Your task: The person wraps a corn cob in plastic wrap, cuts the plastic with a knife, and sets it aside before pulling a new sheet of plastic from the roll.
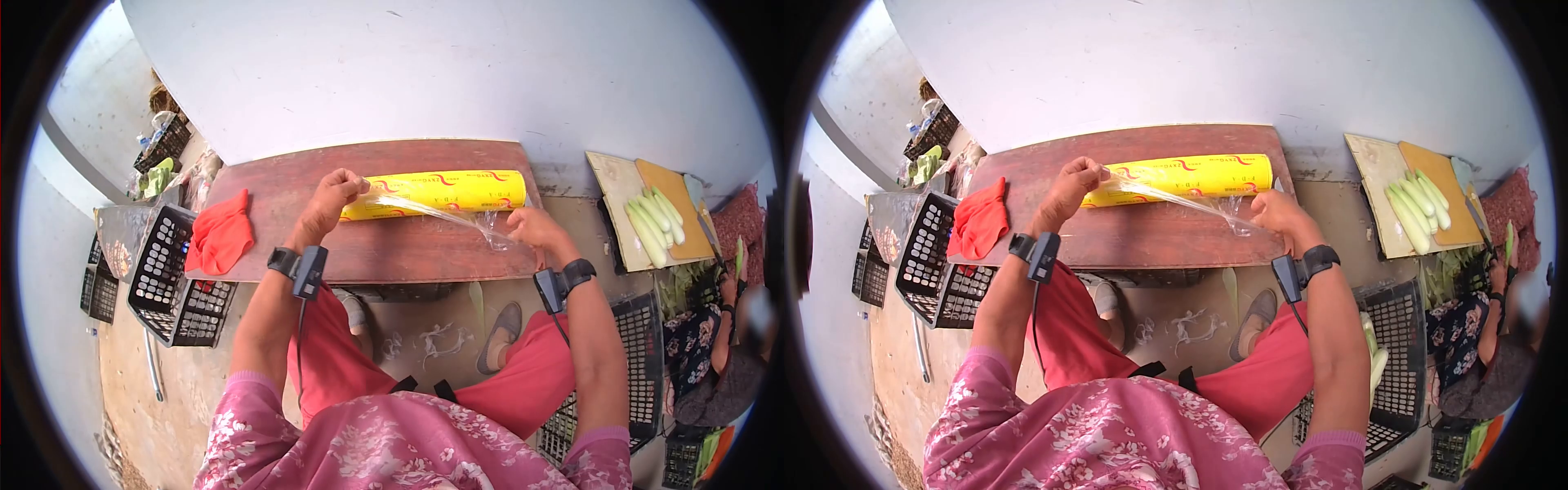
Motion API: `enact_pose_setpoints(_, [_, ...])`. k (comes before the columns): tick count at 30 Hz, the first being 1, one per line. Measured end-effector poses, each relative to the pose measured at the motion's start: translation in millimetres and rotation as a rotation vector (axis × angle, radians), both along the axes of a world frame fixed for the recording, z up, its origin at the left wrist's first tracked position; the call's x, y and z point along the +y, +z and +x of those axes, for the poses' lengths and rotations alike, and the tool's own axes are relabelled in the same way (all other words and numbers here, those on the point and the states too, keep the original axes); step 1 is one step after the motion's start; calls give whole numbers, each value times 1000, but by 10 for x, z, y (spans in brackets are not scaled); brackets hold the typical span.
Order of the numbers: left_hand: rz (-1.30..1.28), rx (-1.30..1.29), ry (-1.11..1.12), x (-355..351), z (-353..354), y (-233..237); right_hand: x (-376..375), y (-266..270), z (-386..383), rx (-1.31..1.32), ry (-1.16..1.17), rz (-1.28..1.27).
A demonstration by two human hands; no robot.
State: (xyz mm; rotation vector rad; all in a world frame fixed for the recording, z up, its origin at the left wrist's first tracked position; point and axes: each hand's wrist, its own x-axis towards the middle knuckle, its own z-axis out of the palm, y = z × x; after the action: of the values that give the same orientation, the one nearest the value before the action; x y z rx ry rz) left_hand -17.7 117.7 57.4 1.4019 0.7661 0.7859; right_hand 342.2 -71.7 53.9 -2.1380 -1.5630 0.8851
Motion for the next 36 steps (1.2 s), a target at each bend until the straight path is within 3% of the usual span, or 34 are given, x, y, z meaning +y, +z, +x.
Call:
enact_pose_setpoints(3, [-44,-145,-55,-101,-103,334,10,-19,44,107,-90,42])
enact_pose_setpoints(7, [162,-92,37,-114,-304,687,55,93,-43,215,-122,63])
enact_pose_setpoints(13, [487,-66,156,-53,-199,1299,295,-2,-269,116,-112,231])
enact_pose_setpoints(15, [568,-74,213,-40,-139,1401,359,43,-306,232,-154,247])
enact_pose_setpoints(19, [450,-106,408,-107,-166,1413,284,347,-331,560,-93,112])
enact_pose_setpoints(23, [500,-58,453,-52,-407,1465,140,701,-276,732,-11,486])
enact_pose_setpoints(26, [527,-40,442,-161,-407,1543,-8,969,-304,362,34,526])
enact_pose_setpoints(29, [389,-229,353,-198,-345,1517,3,1163,-195,55,-51,633])
enact_pose_setpoints(33, [294,-394,265,-290,-305,1465,-48,1279,-120,415,-181,789])
enact_pose_setpoints(36, [284,-413,243,-307,-299,1470,-19,1211,-91,224,-176,1024])
